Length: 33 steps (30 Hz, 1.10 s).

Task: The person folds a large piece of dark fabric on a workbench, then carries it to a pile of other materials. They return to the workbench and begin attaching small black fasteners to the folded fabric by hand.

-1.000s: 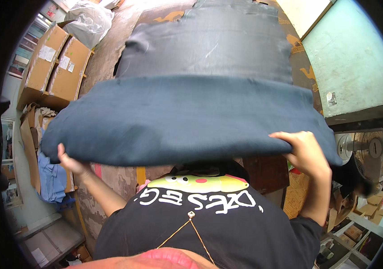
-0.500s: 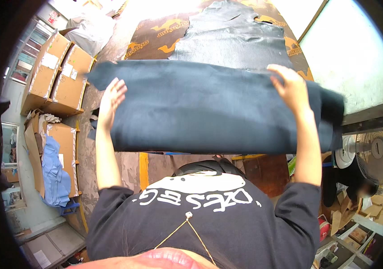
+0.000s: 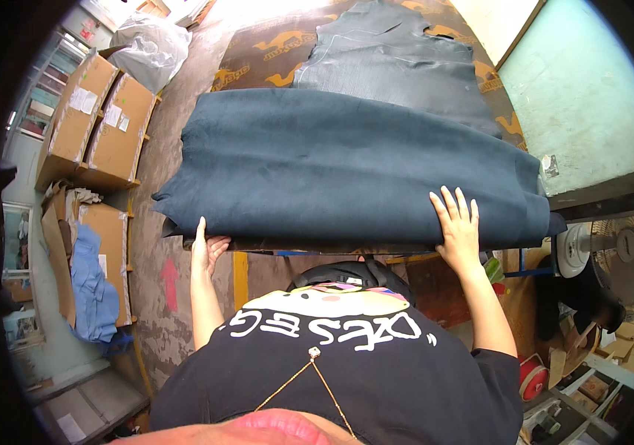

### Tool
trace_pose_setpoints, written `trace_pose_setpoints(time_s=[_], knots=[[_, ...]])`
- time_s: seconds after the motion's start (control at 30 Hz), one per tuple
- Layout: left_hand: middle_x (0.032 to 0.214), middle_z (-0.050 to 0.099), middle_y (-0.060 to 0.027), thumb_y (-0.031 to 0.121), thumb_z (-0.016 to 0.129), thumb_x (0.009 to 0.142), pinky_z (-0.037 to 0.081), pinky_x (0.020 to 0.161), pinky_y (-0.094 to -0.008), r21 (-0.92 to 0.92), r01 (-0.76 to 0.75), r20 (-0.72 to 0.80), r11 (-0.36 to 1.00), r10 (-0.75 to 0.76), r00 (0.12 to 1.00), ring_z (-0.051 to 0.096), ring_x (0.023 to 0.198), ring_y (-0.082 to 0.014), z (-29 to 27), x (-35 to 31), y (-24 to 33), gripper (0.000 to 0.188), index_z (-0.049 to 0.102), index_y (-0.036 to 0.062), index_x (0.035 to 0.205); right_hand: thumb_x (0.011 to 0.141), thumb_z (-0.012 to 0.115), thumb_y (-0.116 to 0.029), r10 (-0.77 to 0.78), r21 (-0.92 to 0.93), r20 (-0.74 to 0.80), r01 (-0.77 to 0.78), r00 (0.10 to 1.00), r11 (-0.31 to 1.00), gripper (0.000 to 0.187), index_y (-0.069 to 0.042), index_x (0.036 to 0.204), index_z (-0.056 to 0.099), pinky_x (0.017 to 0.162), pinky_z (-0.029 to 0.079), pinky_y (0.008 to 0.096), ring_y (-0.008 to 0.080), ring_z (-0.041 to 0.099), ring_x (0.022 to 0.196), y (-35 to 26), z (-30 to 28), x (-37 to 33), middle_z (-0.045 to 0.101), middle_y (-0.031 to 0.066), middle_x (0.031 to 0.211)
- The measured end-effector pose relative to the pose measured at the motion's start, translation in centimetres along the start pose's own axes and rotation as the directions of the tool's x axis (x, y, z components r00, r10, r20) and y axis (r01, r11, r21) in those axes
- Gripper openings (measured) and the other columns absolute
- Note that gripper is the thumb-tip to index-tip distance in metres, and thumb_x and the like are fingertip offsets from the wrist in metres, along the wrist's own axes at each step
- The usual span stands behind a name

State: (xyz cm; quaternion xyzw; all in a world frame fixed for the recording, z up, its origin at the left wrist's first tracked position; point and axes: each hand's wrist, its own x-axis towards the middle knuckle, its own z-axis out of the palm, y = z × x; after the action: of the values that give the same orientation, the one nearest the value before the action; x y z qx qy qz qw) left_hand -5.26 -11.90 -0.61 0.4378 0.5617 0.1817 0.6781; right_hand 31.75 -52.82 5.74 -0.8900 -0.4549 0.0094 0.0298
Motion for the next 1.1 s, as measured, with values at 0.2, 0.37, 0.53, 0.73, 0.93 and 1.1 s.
trace_pose_setpoints(time_s=[0.2, 0.37, 0.53, 0.73, 0.93, 1.1], knots=[[0.101, 0.067, 0.0008, 0.063, 0.058, 0.091, 0.048, 0.058, -0.0204, -0.566, 0.042, 0.362, 0.824, 0.202, 0.910, 0.060, 0.070, -0.0107, -1.2, 4.1, 0.1, 0.057, 0.059, 0.0122, 0.118, 0.058, 0.084, -0.004, -0.057, -0.011, -0.010, 0.056, 0.998, 0.998, 0.098, -0.017, 0.147, 0.045, 0.113, 0.038, 0.0479, 0.0367, 0.045, 0.137, 1.6, 1.8, 1.1, 0.047, 0.0163, 0.150], [0.140, 0.055, -0.0072, 0.049, 0.055, 0.096, 0.039, 0.105, -0.0360, -0.364, -0.360, -0.049, 0.859, 0.368, 0.929, 0.052, 0.125, -0.0202, 3.1, 1.4, 3.2, 0.061, 0.052, 0.0059, 0.139, 0.064, 0.071, 0.002, -0.059, 0.122, -0.095, 0.071, 0.994, 0.990, 0.088, -0.014, 0.147, 0.046, 0.112, 0.038, 0.0447, 0.0354, 0.043, 0.139, 2.6, 1.3, 0.5, 0.044, 0.0149, 0.152], [0.139, 0.056, -0.0071, 0.047, 0.054, 0.096, 0.041, 0.105, -0.0396, -0.595, -0.319, -0.018, 0.738, 0.385, 0.923, 0.054, 0.125, -0.0227, 3.1, -1.8, 0.1, 0.059, 0.052, 0.0056, 0.139, 0.074, 0.067, -0.006, -0.026, -0.001, -0.306, 0.027, 0.952, 1.000, 0.086, -0.015, 0.154, 0.037, 0.118, 0.021, 0.0501, 0.0303, 0.026, 0.150, -0.6, 3.9, -6.5, 0.032, 0.0108, 0.161], [0.140, 0.055, -0.0080, 0.047, 0.060, 0.094, 0.044, 0.106, -0.0418, -0.675, -0.264, -0.087, 0.689, 0.281, 0.956, 0.053, 0.125, -0.0250, 3.7, -3.0, -1.7, 0.062, 0.050, 0.0066, 0.140, 0.094, 0.059, -0.037, 0.053, 0.193, -0.201, -0.013, 0.978, 0.981, 0.064, -0.016, 0.152, 0.043, 0.121, 0.013, 0.0537, 0.0327, 0.024, 0.151, 0.1, 3.2, -3.8, 0.034, 0.0120, 0.161], [0.143, 0.053, -0.0095, 0.041, 0.062, 0.096, 0.041, 0.110, -0.0419, -0.653, -0.205, -0.067, 0.729, 0.213, 0.975, 0.052, 0.128, -0.0258, 4.7, -2.6, -1.9, 0.060, 0.048, 0.0051, 0.142, 0.100, 0.042, -0.059, 0.119, 0.341, 0.100, -0.147, 0.988, 0.928, 0.073, -0.020, 0.159, 0.027, 0.123, 0.010, 0.0527, 0.0341, 0.012, 0.154, 2.1, 4.3, 11.1, 0.019, 0.0147, 0.166], [0.143, 0.052, -0.0087, 0.033, 0.062, 0.098, 0.040, 0.110, -0.0409, -0.665, -0.206, -0.024, 0.717, 0.255, 0.967, 0.050, 0.129, -0.0240, 3.6, -1.4, -4.9, 0.055, 0.046, 0.0077, 0.143, 0.095, 0.045, -0.068, 0.138, 0.074, -0.025, -0.135, 0.990, 0.988, 0.081, -0.025, 0.160, 0.023, 0.123, 0.005, 0.0536, 0.0319, 0.005, 0.155, 0.1, 8.8, 17.6, 0.010, 0.0098, 0.168]])
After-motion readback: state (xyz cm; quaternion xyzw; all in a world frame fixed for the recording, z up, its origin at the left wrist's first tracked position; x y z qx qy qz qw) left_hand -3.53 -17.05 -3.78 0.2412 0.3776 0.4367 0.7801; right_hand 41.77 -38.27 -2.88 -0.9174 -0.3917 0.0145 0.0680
